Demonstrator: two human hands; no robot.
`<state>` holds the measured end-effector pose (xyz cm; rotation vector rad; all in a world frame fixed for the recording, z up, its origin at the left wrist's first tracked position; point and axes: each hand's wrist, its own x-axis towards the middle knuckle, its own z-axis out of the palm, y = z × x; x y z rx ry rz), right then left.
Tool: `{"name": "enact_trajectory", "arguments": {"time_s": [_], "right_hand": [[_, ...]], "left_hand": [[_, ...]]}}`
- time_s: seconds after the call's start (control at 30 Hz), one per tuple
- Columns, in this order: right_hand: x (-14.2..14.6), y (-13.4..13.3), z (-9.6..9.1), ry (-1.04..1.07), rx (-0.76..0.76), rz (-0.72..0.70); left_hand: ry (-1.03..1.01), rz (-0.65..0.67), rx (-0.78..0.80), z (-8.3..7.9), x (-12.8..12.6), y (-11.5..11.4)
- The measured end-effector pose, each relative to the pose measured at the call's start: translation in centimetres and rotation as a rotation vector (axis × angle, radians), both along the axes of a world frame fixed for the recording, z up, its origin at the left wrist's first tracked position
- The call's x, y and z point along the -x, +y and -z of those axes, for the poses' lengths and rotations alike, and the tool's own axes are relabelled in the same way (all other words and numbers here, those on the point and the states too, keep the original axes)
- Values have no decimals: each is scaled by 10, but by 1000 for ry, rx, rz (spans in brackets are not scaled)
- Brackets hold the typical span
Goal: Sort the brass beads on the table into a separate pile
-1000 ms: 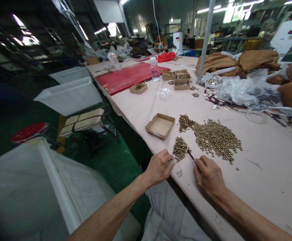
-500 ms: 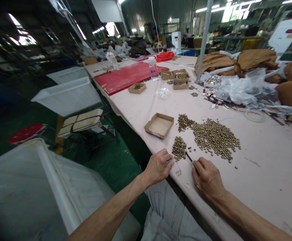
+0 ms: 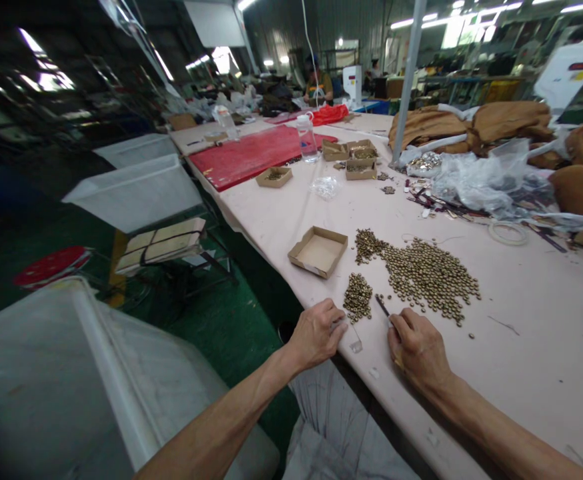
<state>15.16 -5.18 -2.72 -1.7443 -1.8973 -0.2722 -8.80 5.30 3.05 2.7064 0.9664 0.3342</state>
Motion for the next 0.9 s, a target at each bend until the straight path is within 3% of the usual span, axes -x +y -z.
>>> {"name": "enact_trajectory", "arguments": {"time_s": [0.9], "right_hand": [[4,10,0,-23,10,25]], "left_hand": [[-11,-32,18,0,-1,-1]]}}
